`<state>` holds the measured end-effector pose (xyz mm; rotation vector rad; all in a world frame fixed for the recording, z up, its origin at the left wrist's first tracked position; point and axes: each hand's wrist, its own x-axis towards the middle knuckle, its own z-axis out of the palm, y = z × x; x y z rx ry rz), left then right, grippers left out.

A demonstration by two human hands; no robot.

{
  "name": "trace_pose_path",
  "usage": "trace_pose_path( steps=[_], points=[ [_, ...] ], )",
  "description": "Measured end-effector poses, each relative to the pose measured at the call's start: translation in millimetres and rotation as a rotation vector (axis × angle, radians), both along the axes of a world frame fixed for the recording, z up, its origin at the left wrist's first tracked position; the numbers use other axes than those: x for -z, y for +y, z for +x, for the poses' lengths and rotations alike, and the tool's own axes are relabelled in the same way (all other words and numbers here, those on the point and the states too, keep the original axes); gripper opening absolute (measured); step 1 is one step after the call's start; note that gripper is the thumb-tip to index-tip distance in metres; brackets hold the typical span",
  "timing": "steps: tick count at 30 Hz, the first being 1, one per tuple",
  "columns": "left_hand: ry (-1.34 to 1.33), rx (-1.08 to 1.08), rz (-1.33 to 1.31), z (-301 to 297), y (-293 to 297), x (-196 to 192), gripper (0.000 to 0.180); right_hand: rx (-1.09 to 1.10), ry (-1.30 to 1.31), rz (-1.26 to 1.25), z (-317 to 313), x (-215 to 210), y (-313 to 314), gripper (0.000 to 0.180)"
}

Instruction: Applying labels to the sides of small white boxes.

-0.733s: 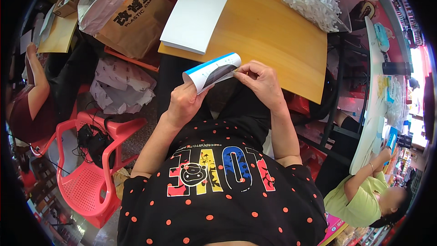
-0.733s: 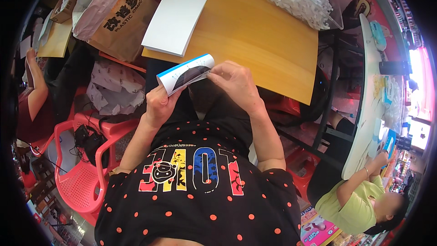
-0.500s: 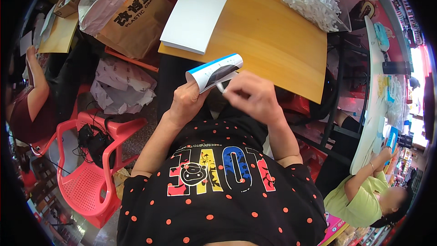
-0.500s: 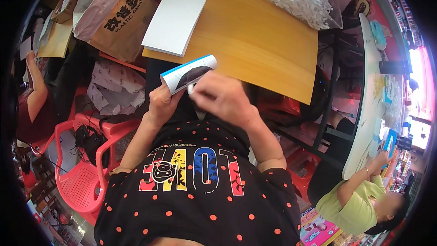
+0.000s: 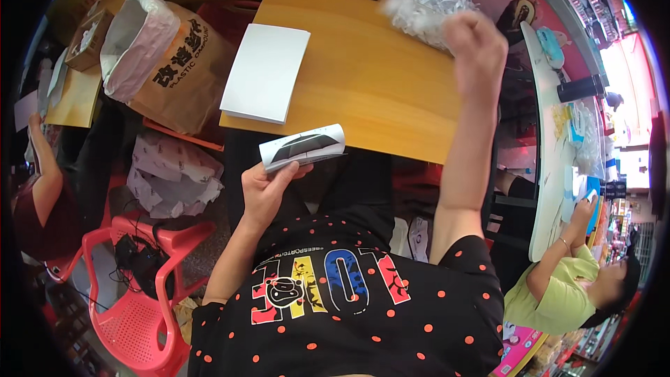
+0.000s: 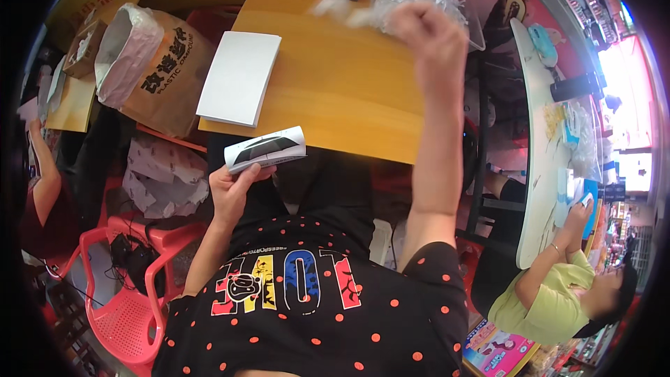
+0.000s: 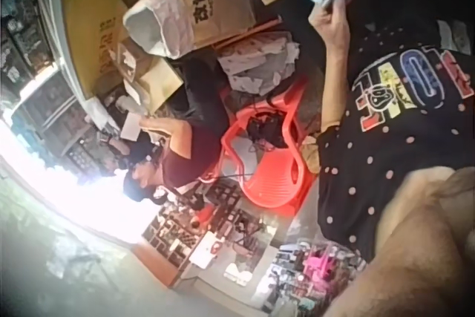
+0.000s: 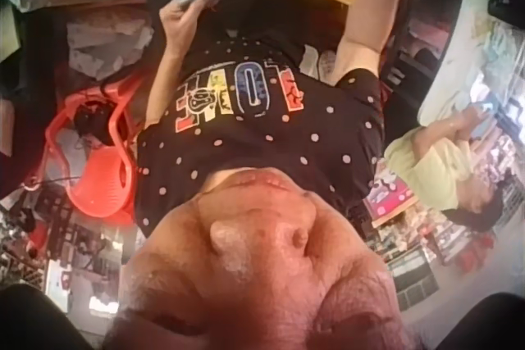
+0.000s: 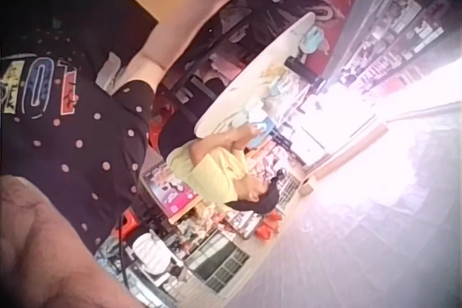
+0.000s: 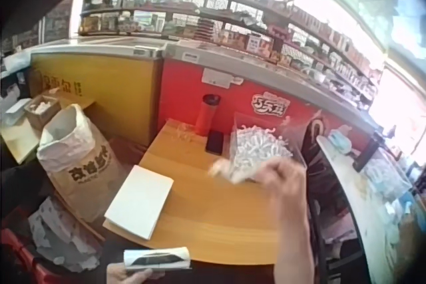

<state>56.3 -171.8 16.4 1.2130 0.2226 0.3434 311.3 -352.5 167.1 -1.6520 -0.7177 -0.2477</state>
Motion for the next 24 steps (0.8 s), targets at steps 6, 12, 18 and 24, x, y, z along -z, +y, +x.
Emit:
trace_pose_path(
  steps=[6, 12, 18, 24],
  points=[
    [0.099, -0.010, -0.323, 11, 12, -13, 0.024, 0.740, -0.409, -0.605, 177, 45, -65, 0.030],
    [0.098, -0.101, -0.395, 14, 25, -12, 0.026, -0.037, -0.089, -0.155, -33, 75, 18, 0.004],
    [0.101, -0.091, -0.396, 22, 23, -12, 0.027, -0.138, 0.125, -0.153, -115, 115, 39, 0.022],
    [0.105, -0.077, -0.333, 21, 17, -13, 0.027, -0.169, 0.435, 0.033, -122, 123, 39, 0.009]
  ],
)
